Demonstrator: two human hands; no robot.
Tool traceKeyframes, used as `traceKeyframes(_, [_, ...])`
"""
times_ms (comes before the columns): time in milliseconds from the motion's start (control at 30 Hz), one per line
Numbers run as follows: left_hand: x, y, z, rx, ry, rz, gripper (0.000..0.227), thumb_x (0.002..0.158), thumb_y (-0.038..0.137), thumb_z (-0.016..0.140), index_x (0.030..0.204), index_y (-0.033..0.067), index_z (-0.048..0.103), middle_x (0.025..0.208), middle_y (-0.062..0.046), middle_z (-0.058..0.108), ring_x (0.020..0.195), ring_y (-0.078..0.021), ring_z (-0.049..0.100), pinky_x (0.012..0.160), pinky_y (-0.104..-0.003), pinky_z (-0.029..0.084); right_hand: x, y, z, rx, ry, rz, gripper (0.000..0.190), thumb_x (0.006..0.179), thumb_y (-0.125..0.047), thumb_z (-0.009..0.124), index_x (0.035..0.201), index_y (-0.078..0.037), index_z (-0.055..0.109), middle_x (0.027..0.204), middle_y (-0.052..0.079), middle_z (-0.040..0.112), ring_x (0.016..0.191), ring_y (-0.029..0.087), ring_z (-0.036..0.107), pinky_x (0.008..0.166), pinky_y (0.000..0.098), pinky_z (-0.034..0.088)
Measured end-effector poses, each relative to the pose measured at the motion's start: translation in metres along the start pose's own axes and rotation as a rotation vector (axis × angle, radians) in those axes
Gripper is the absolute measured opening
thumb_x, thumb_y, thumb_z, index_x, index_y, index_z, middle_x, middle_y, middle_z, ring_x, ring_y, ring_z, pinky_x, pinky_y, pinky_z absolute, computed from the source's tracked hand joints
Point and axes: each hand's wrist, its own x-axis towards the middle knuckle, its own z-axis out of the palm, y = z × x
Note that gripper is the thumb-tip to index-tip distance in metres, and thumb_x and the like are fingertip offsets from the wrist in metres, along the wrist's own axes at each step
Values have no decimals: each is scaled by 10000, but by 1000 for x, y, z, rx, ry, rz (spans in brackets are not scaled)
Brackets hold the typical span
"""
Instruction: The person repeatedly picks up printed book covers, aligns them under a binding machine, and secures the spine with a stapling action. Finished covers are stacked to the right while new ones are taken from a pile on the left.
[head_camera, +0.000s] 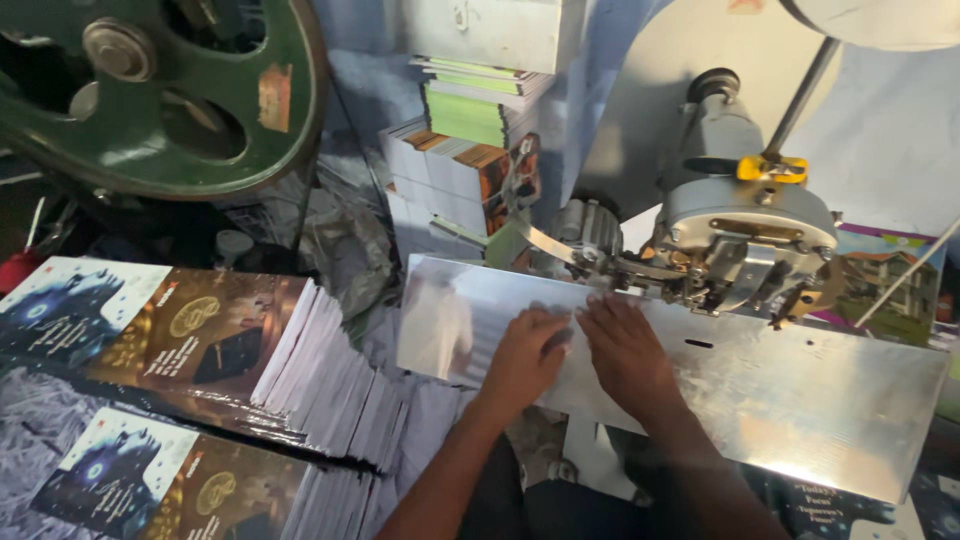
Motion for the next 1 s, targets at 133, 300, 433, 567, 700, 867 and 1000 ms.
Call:
traceKeyframes(133, [-4,-6,-26,57,15,-27,422,872,131,749,1278,47,669,1246,-188,647,1194,-383,589,1041,-448,464,5,-11,18,-94,-81,76,547,883,-227,645,1411,-115,551,1509,147,485,1433,354,393,1198,566,250])
traceKeyframes(300, [-5,-18,-60,164,28,-42,516,841,126,764,1335,38,642,1261,-203,657,1195,-396,578,1049,-460,443,-2,-11,25,-113,-77,88,545,928,-305,608,1445,-155,522,1562,136,424,1482,354,333,1220,580,208])
traceKeyframes(433, [-8,-30,-89,198,126,-45,528,847,120,762,1351,45,625,1273,-193,659,1205,-382,593,1051,-450,455,-3,-9,28,-121,-92,107,552,929,-318,599,1455,-173,518,1566,116,413,1484,349,330,1224,583,207])
traceKeyframes(567, [-15,-44,-124,322,197,-60,546,826,112,778,1348,48,631,1246,-201,656,1185,-393,590,1031,-456,458,-6,-10,29,-142,-99,99,567,930,-330,586,1469,-176,502,1575,120,408,1486,355,327,1223,583,204])
traceKeyframes(700, [-28,-62,-169,577,239,-63,588,779,116,792,1340,55,628,1222,-190,672,1185,-384,612,1061,-466,463,-5,-9,30,-169,-102,89,563,946,-349,566,1477,-180,492,1585,135,399,1500,360,319,1229,582,202])
traceKeyframes(867, [-66,-86,-221,1006,359,-321,743,795,275,796,1469,80,549,1453,-233,528,1393,-440,421,1144,-618,278,-11,-7,34,-131,-115,116,561,953,-355,553,1485,-188,497,1596,121,398,1515,348,305,1232,587,210])
traceKeyframes(1000, [-97,-92,-260,1126,408,-464,805,762,330,807,1483,93,538,1547,-263,472,1467,-445,365,1181,-632,251,-9,-6,36,-139,-109,106,556,948,-356,552,1475,-186,500,1594,124,389,1512,348,293,1223,597,214])
